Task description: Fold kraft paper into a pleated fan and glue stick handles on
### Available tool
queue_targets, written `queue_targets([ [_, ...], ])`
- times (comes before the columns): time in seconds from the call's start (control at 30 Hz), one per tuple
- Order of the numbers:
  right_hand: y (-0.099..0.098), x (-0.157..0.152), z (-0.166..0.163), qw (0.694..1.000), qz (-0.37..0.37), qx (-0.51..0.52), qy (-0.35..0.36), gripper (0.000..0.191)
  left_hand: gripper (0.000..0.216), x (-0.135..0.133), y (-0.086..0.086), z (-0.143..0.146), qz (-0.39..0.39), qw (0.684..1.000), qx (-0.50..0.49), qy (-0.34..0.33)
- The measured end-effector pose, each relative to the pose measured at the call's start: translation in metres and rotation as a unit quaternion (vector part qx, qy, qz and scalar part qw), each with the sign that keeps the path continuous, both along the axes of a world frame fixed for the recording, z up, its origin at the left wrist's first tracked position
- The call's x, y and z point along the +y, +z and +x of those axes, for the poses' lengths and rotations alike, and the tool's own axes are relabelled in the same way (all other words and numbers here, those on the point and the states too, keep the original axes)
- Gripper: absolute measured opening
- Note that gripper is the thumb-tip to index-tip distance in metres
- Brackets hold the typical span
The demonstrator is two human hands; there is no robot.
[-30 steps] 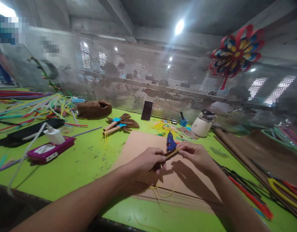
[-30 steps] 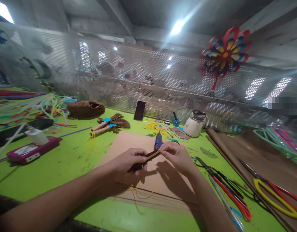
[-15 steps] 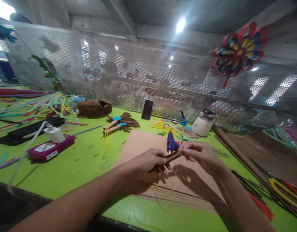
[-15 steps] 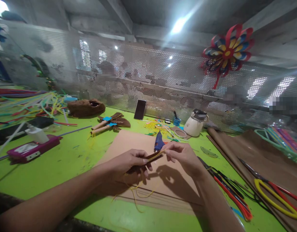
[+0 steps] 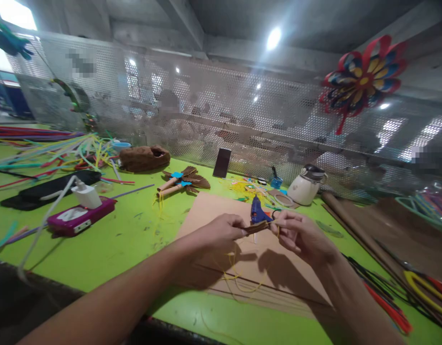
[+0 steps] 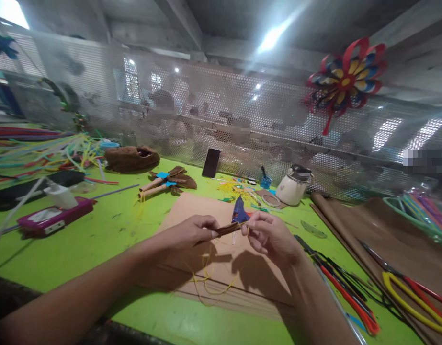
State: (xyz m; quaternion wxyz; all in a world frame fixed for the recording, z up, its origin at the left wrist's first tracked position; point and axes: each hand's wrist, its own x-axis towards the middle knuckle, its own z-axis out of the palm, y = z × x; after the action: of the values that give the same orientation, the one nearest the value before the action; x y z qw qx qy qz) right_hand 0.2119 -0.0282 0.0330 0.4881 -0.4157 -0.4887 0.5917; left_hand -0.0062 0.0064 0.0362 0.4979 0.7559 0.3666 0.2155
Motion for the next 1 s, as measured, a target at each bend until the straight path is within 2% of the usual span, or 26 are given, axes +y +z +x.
queue_targets([
  [0.07, 0.001, -0.001, 0.001, 1.000, -0.026, 0.003, 0.012, 0.021, 0.009, -0.001, 0.001, 0.001, -0.060, 0.998, -0.006, -0.018],
  [0.17, 0.002, -0.001, 0.002, 0.999, -0.020, -0.017, -0.020, 0.024, 0.011, -0.003, 0.000, 0.002, -0.115, 0.992, -0.026, -0.043],
  [0.33, -0.001, 0.001, 0.004, 0.995, 0.032, -0.080, -0.058, 0.027, 0.012, -0.007, 0.002, 0.002, -0.114, 0.992, -0.012, -0.060],
  [0.57, -0.005, 0.007, 0.010, 0.982, 0.059, -0.123, -0.130, 0.030, 0.017, -0.009, 0.003, 0.002, -0.107, 0.991, -0.007, -0.075],
  [0.77, -0.003, 0.006, 0.013, 0.982, 0.072, -0.146, -0.096, 0.030, 0.014, -0.002, -0.006, 0.002, -0.145, 0.986, -0.064, -0.042],
  [1.0, -0.011, 0.010, 0.015, 0.977, 0.062, -0.175, -0.106, 0.031, 0.017, 0.000, -0.005, 0.001, -0.199, 0.970, -0.105, -0.096],
])
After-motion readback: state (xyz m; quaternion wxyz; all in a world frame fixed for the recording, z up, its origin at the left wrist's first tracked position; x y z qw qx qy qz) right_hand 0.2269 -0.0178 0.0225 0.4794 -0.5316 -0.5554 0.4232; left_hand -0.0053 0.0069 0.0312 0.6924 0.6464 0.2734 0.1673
